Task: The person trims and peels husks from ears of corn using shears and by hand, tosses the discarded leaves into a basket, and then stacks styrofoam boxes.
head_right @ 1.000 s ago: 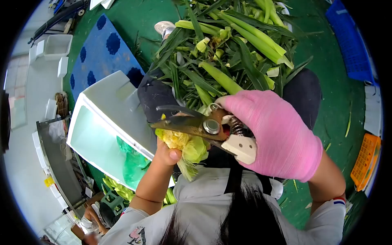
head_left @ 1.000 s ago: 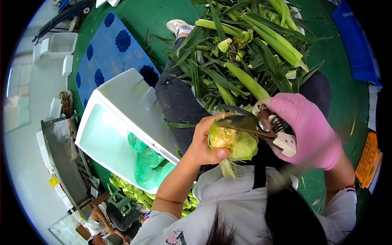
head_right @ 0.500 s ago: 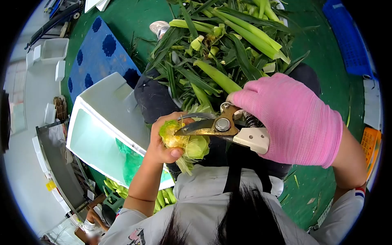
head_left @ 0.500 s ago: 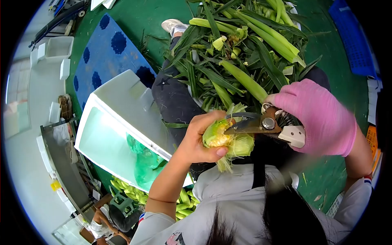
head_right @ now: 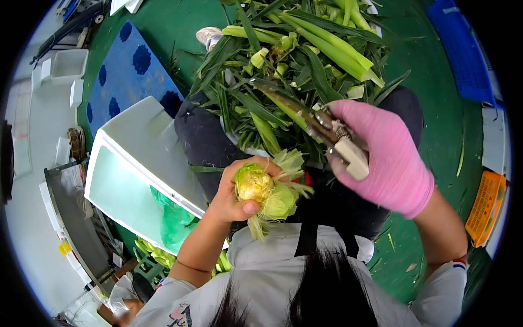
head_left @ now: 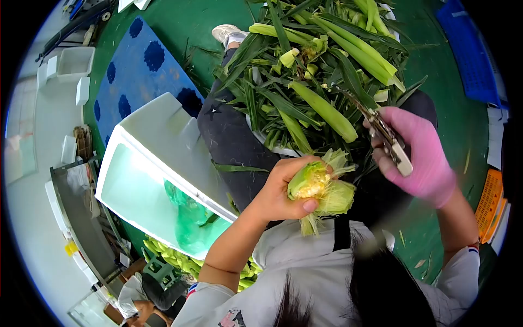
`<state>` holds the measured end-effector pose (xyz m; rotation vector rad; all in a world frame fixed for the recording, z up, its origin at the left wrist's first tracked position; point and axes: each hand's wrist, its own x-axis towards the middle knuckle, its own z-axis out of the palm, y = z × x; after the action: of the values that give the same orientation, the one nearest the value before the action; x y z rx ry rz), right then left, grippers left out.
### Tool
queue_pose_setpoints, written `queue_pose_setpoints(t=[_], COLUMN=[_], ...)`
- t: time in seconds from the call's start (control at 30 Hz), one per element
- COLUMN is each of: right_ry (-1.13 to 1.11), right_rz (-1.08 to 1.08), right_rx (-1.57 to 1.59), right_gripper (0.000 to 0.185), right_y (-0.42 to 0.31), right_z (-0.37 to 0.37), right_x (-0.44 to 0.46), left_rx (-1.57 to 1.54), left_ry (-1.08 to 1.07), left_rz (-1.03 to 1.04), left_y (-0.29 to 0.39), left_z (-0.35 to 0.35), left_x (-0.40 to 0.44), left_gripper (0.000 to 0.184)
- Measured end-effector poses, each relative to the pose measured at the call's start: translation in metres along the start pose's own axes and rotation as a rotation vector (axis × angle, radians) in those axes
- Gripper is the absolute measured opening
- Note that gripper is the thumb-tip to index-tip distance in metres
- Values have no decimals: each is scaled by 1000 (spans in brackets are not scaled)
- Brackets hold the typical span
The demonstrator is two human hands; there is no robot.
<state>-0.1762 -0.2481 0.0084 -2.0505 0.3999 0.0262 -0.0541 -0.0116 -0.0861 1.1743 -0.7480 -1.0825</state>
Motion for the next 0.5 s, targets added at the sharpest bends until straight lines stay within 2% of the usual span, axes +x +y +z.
queue_pose_setpoints(t=[0.03,0.1,0.17,0.2,0.3,0.33,0.5], right_ry=[31,33,-5,-21,5,31,-66], right_rz=[-30,-70,-161,-231,-432,-495,-477], right_rx=[-18,227,318,279,70,-18,-26], right_gripper=[34,36,40,43,50,50,48], right_y=[-4,-9,-15,-16,-21,-23,-16], right_z=[4,13,17,19,24,24,25], right_x=[-4,-6,-4,1,15,20,32], left_rx=[-7,-19,11,26,8,-61,-248], left_ry=[-6,-27,4,23,48,86,-30], left_rz=[-9,-28,-37,-38,-168,-151,-321], left_y=[2,7,8,10,15,16,15], left_z=[0,2,6,9,9,11,8], left_x=[1,5,5,5,-4,-4,-1], left_gripper=[78,76,65,60,61,57,52])
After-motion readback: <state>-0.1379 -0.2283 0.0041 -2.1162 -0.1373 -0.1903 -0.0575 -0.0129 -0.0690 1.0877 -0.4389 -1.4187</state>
